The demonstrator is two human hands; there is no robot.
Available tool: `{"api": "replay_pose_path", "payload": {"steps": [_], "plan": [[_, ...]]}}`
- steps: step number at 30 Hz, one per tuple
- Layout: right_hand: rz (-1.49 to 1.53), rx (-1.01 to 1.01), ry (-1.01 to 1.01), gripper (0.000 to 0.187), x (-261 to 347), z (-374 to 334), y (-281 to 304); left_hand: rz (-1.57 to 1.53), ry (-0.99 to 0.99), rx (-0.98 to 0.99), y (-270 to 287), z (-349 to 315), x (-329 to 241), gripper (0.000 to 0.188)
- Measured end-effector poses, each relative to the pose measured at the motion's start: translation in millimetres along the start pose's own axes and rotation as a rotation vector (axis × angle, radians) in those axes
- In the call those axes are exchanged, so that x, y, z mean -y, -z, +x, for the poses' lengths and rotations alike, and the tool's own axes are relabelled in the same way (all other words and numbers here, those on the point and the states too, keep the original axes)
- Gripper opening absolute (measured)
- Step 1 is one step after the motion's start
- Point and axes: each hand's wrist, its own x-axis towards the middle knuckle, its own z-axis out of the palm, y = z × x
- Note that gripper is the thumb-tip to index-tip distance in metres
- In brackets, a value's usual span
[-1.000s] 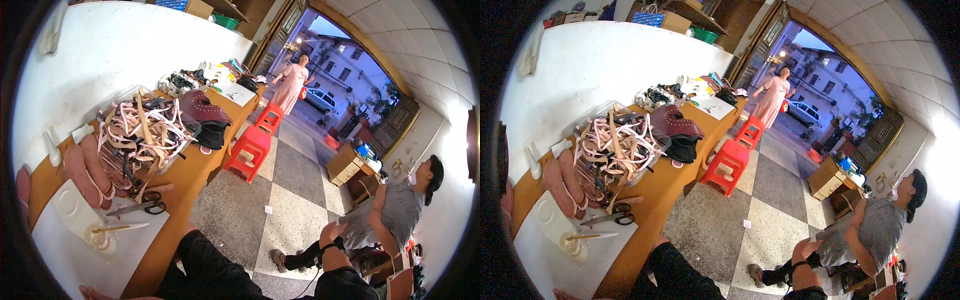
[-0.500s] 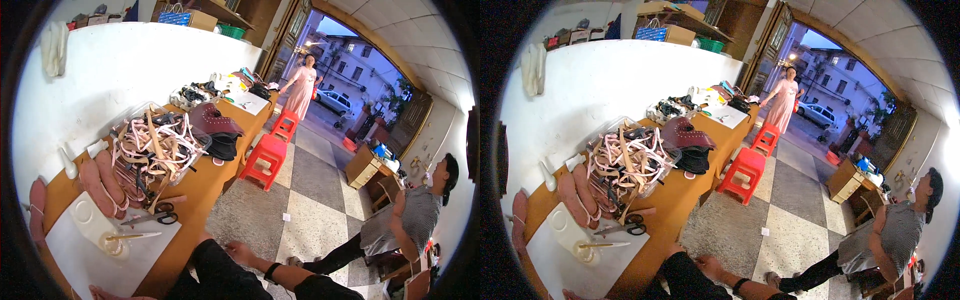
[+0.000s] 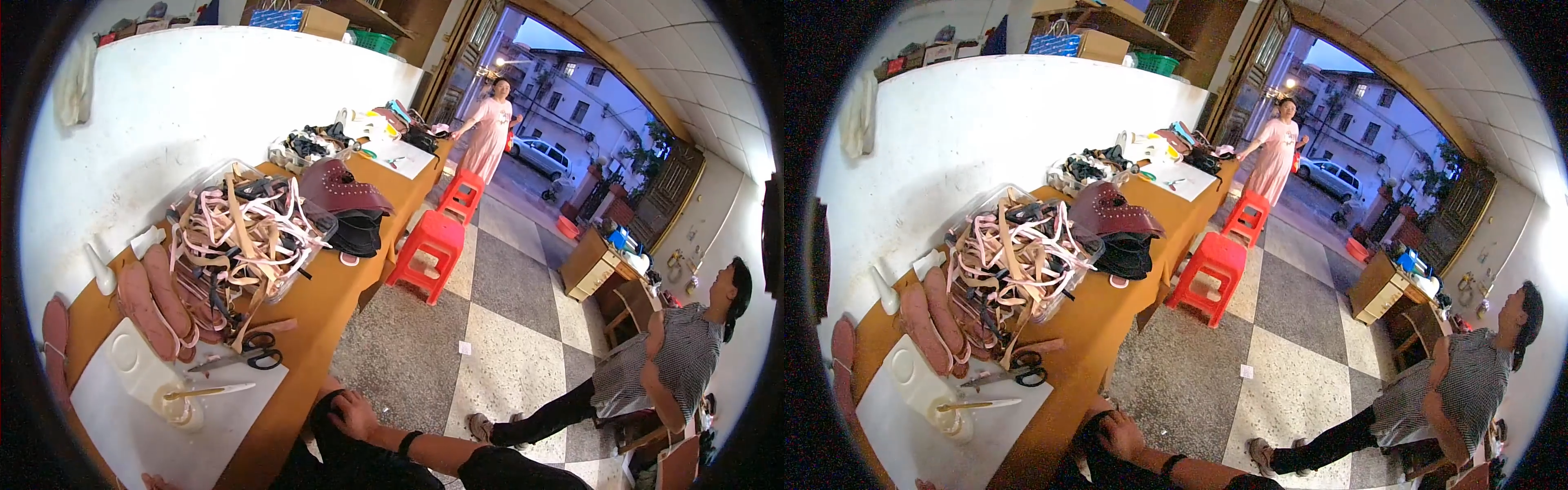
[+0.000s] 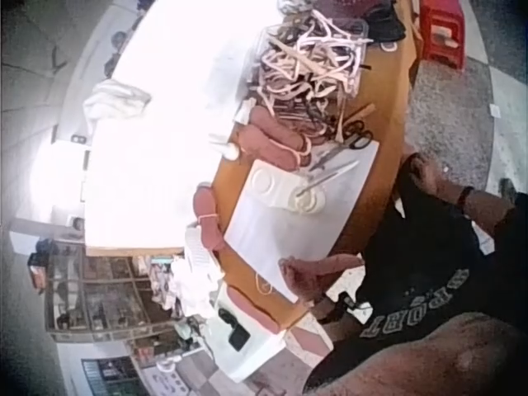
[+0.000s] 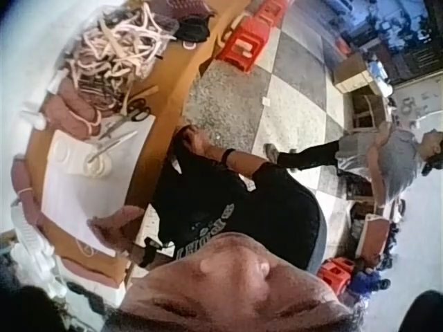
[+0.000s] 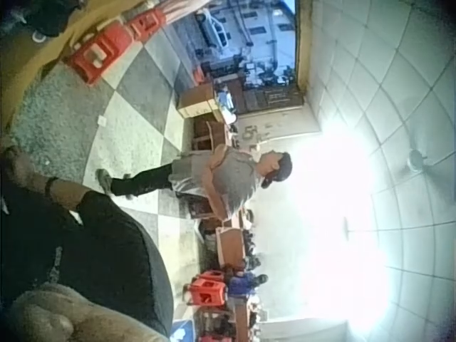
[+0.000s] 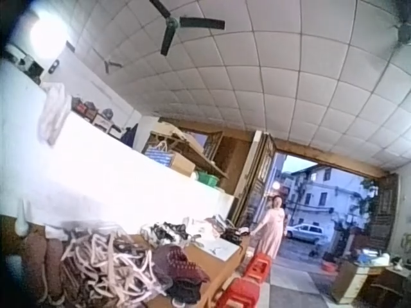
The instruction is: Applying glue to shoe insoles and attaching a thin fabric trim around the edges.
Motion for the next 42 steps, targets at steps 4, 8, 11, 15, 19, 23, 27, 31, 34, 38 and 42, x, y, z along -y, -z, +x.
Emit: {"api": "replay_pose_path", "payload": {"steps": [4,8,11,15,19,23,27,31,34,38,42], "plan": [[0.026,-0.019,-0.029,0.026,-2,3,-3,0.072,-0.026,-0.109,-14,1,0,0.039],[0.009,-0.050,-0.024,0.025,-3,7,-7,0.214,-0.136,-0.381,-20,0,6,0.034],[0.009,-0.059,-0.030,0.024,-3,8,-9,-0.138,0.259,-0.024,-1,4,-3,0.040],[0.035,-0.040,-0.062,0.023,-5,9,-10,0.029,0.115,0.053,15,3,-5,0.044],[0.044,-0.044,-0.062,0.023,-9,8,-11,0.051,0.081,0.095,8,1,-11,0.048],[0.033,-0.052,-0.054,0.022,-10,8,-12,0.139,0.172,0.059,-4,3,-23,0.047],[0.048,-0.024,-0.084,0.023,-8,7,-12,0.015,0.223,-0.030,0,7,-21,0.044],[0.072,-0.040,-0.082,0.023,-5,8,-9,-0.022,0.223,-0.061,9,12,-5,0.035],[0.065,-0.035,-0.082,0.024,-4,9,-7,-0.037,0.126,-0.075,4,8,9,0.032],[0.045,-0.065,-0.056,0.025,-5,9,-8,0.248,-0.069,-0.288,-12,5,6,0.034],[0.044,-0.032,-0.083,0.025,-8,7,-12,-0.183,0.357,-0.038,-9,9,-24,0.037]]}}
